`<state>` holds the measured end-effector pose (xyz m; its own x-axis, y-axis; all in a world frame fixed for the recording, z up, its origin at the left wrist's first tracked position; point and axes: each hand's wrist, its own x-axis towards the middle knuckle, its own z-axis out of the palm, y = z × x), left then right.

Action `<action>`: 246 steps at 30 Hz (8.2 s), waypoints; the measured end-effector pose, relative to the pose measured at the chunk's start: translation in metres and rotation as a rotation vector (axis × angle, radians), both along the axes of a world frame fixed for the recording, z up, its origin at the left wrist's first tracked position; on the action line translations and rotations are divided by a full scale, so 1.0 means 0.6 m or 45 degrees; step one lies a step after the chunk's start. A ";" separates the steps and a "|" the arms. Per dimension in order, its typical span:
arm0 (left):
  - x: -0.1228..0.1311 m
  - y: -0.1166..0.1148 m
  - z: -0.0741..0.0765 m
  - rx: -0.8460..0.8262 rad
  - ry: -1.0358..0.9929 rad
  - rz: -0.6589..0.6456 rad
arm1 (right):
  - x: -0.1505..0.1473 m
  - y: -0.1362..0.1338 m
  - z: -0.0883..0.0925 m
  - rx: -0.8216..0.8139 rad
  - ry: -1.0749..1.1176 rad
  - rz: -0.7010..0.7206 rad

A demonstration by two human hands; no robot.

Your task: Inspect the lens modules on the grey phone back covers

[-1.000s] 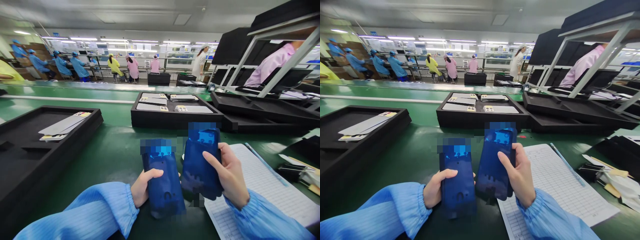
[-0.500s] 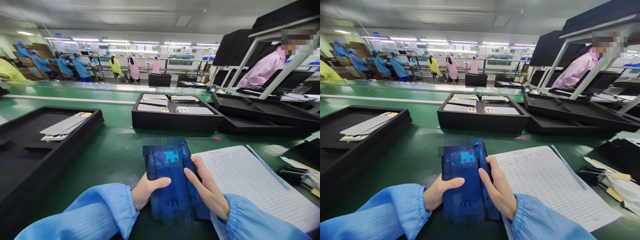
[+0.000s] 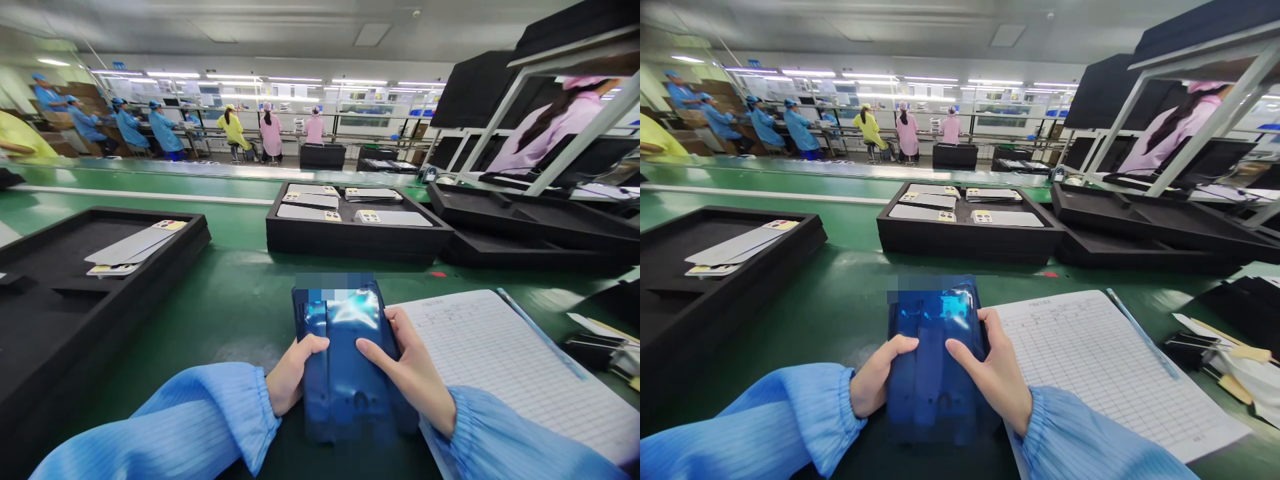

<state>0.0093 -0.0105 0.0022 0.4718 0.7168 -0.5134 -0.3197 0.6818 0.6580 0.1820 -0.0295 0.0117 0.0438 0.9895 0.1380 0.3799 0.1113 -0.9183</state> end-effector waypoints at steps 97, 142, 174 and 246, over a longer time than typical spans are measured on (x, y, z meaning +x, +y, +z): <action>0.003 -0.003 -0.005 0.460 0.027 0.013 | 0.002 -0.008 0.011 0.086 -0.011 0.160; 0.004 0.000 -0.004 0.186 0.112 0.151 | -0.007 -0.006 0.005 -0.133 0.173 0.029; 0.002 0.004 -0.008 0.658 0.336 0.282 | -0.004 -0.001 0.002 -0.117 0.336 -0.023; -0.004 -0.006 -0.002 1.132 0.537 0.311 | -0.016 -0.022 0.014 -0.074 0.410 0.103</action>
<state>0.0069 -0.0138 0.0011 0.1650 0.9729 0.1621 -0.0093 -0.1628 0.9866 0.1722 -0.0429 0.0202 -0.0027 0.9973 0.0733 0.0612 0.0733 -0.9954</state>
